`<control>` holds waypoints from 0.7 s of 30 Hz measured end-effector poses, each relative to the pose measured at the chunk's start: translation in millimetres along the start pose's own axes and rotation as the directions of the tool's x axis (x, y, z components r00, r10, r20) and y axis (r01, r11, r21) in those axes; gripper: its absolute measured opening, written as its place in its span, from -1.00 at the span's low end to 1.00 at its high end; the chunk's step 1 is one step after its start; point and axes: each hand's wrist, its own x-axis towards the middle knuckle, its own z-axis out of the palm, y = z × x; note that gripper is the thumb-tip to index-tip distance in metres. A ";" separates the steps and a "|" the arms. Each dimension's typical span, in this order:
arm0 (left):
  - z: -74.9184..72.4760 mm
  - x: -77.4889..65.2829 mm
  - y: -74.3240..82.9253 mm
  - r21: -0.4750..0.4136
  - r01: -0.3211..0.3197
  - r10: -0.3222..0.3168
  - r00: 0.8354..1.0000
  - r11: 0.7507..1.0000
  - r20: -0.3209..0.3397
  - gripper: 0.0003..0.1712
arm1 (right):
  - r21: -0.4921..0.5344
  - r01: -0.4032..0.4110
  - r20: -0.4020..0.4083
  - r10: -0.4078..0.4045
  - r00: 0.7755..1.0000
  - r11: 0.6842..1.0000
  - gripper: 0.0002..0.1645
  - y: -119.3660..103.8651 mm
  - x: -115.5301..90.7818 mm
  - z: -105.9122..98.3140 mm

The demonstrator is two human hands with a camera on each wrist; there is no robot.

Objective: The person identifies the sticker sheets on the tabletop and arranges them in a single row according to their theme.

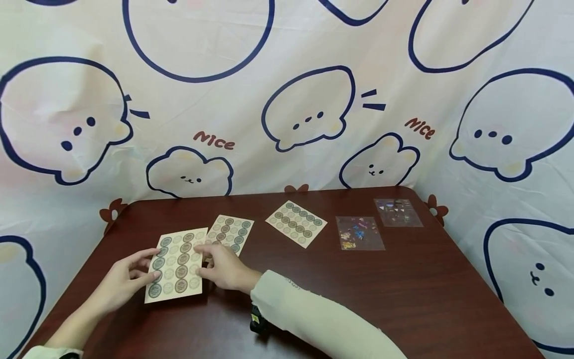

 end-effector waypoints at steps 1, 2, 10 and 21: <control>0.4 -0.5 -0.4 0.000 -0.004 0.004 1.000 1.000 0.002 -0.29 | 0.002 -0.001 0.003 0.001 1.000 1.000 -0.37 0.4 -0.7 0.2; 0.7 -1.0 -0.7 0.000 -0.007 0.007 1.000 1.000 0.006 -0.29 | 0.005 -0.002 0.006 0.002 1.000 1.000 -0.38 0.6 -1.4 0.1; 1.8 -4.6 -3.3 -0.043 -0.004 0.007 0.997 0.999 0.074 -0.22 | 0.000 0.004 0.025 -0.004 1.000 1.000 -0.39 1.4 -7.2 -1.5; 4.4 -7.9 -8.2 -0.041 -0.015 0.019 0.994 0.999 0.104 -0.29 | -0.077 0.030 0.090 -0.023 0.996 0.997 -0.41 4.8 -15.3 -0.6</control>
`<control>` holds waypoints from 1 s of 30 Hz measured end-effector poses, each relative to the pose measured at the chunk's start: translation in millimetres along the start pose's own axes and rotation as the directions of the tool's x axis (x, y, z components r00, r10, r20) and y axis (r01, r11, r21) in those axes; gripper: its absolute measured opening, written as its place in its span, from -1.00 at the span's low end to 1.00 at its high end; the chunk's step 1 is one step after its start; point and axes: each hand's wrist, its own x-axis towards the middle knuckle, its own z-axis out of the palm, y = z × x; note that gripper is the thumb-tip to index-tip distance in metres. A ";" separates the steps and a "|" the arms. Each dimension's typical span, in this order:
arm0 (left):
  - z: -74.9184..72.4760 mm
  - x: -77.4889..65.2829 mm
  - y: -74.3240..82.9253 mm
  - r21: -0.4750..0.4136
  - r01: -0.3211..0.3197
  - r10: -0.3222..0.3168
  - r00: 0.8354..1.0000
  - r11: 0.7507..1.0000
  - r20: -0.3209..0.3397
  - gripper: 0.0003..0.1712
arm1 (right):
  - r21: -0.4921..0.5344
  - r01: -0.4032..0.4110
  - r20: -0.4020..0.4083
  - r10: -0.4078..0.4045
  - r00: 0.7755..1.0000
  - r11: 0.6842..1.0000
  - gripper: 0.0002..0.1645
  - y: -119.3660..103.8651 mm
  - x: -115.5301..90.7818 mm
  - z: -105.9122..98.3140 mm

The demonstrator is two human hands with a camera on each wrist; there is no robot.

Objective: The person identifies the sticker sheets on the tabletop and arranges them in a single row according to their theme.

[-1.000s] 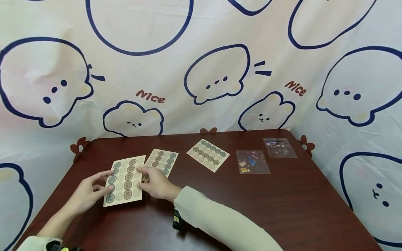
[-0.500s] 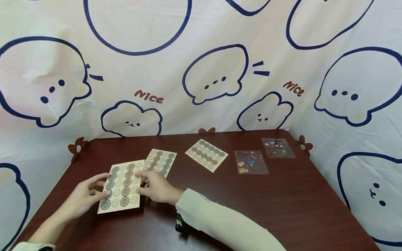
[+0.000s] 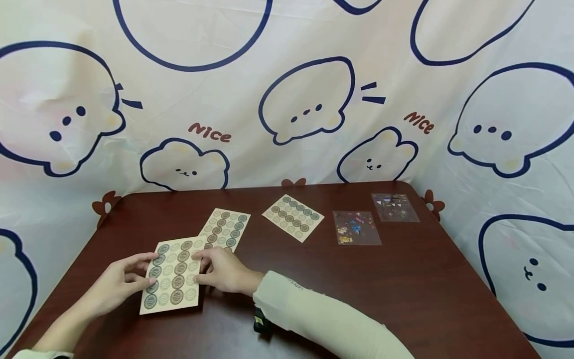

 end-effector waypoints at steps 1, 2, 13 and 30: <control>-0.4 -0.5 -0.1 0.001 -0.005 0.005 1.000 1.000 0.001 -0.29 | -0.001 0.003 0.003 -0.003 1.000 1.000 -0.42 0.1 -0.4 0.9; -0.5 -1.0 -0.2 0.003 -0.007 0.007 1.000 1.000 0.005 -0.29 | 0.000 0.006 0.005 -0.006 1.000 1.000 -0.43 0.3 -1.1 2.0; -1.7 -5.8 -1.4 -0.014 -0.031 0.032 0.997 0.999 0.069 -0.30 | 0.050 0.000 0.015 -0.001 1.000 0.999 -0.53 0.3 -7.7 7.7; -1.4 -11.8 -11.6 -0.077 -0.015 0.033 0.970 0.997 0.239 -0.23 | -0.071 0.016 0.094 -0.009 0.995 0.997 -0.54 1.7 -19.7 17.8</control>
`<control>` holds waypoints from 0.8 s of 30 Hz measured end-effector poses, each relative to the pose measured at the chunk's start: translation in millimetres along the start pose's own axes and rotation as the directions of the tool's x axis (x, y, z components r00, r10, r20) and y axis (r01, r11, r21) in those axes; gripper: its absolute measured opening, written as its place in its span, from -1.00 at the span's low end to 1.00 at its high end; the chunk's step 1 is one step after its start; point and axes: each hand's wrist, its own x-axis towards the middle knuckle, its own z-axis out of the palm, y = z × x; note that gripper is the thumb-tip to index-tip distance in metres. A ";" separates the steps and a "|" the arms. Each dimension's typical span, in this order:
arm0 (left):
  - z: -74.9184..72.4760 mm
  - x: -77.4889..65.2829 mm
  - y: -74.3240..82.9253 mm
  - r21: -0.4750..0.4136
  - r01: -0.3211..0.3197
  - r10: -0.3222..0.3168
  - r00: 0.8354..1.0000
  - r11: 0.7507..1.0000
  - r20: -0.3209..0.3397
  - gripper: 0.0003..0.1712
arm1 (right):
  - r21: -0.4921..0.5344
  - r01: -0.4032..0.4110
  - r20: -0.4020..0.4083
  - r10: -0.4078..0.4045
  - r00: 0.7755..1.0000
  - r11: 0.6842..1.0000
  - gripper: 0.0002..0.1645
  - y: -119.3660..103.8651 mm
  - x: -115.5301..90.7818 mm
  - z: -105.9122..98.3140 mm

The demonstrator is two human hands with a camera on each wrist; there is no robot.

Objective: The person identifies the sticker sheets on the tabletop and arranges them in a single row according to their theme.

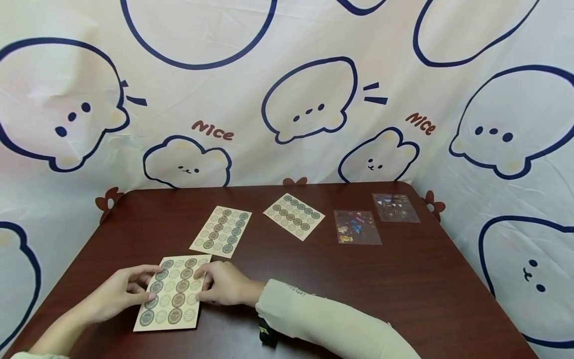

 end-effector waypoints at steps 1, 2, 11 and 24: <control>-0.2 0.3 -0.2 -0.002 0.007 -0.006 1.000 1.000 0.005 -0.22 | -0.006 -0.002 0.002 0.002 1.000 1.000 -0.54 0.4 0.2 0.6; -0.1 0.6 -0.7 -0.002 0.008 -0.008 1.000 1.000 0.009 -0.22 | -0.005 -0.006 0.004 0.006 1.000 1.000 -0.54 0.9 0.5 1.2; -0.6 3.8 -7.0 -0.009 0.034 -0.034 0.999 0.999 0.029 -0.20 | 0.001 -0.031 0.014 0.031 0.999 1.000 -0.54 0.7 2.0 4.7; 1.9 9.7 -4.5 0.068 0.090 -0.090 0.996 0.994 -0.003 -0.26 | -0.029 -0.063 0.034 0.064 0.997 0.998 -0.52 -0.5 3.8 8.2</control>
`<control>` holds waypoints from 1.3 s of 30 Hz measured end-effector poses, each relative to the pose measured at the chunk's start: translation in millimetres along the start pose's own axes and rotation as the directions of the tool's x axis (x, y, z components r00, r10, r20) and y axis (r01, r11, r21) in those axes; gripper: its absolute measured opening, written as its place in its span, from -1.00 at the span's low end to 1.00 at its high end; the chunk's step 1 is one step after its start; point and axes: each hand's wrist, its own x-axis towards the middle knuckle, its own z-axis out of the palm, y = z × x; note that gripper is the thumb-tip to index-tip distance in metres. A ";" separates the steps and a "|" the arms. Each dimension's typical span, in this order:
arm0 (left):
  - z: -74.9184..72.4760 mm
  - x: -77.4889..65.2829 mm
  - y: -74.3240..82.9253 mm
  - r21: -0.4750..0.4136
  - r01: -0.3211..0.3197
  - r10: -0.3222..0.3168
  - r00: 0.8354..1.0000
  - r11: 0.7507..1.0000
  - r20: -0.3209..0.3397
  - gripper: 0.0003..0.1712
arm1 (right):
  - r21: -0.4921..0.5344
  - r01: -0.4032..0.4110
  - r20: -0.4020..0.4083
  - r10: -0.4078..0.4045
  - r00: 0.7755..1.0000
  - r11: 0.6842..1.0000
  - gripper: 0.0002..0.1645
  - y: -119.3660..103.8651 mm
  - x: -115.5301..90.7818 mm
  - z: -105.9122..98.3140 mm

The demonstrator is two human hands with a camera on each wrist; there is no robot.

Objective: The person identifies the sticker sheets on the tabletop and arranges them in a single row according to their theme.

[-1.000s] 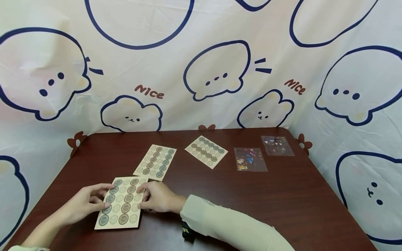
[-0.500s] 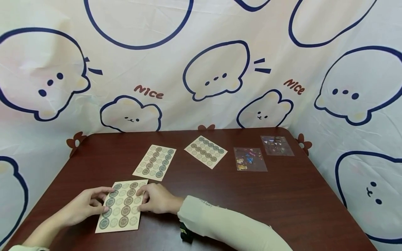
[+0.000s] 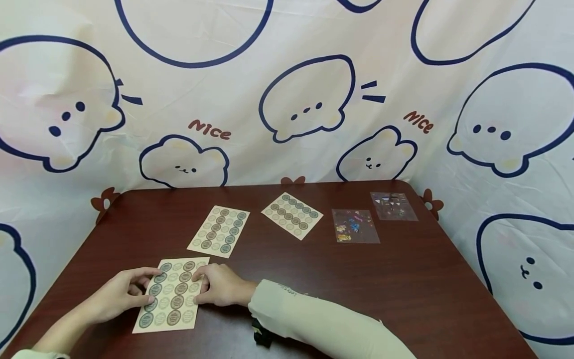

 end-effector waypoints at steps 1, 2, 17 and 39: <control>-0.3 0.3 0.7 0.005 0.002 -0.002 1.000 1.000 -0.002 -0.26 | 0.001 -0.002 0.000 0.002 1.000 1.000 -0.52 -0.2 0.3 -0.3; -0.8 0.6 1.5 0.009 0.006 -0.006 1.000 1.000 -0.004 -0.26 | 0.001 -0.003 -0.002 0.003 1.000 1.000 -0.51 -0.5 0.6 -0.8; 1.0 -2.5 -1.4 0.034 -0.016 0.017 1.000 0.999 -0.010 -0.24 | -0.005 -0.036 0.002 0.036 0.999 0.999 -0.32 -2.9 1.6 -1.5; 5.6 -5.8 -8.3 0.065 -0.053 0.057 0.997 0.996 -0.055 -0.25 | -0.055 -0.069 -0.012 0.069 0.998 0.996 -0.33 -5.7 1.6 1.9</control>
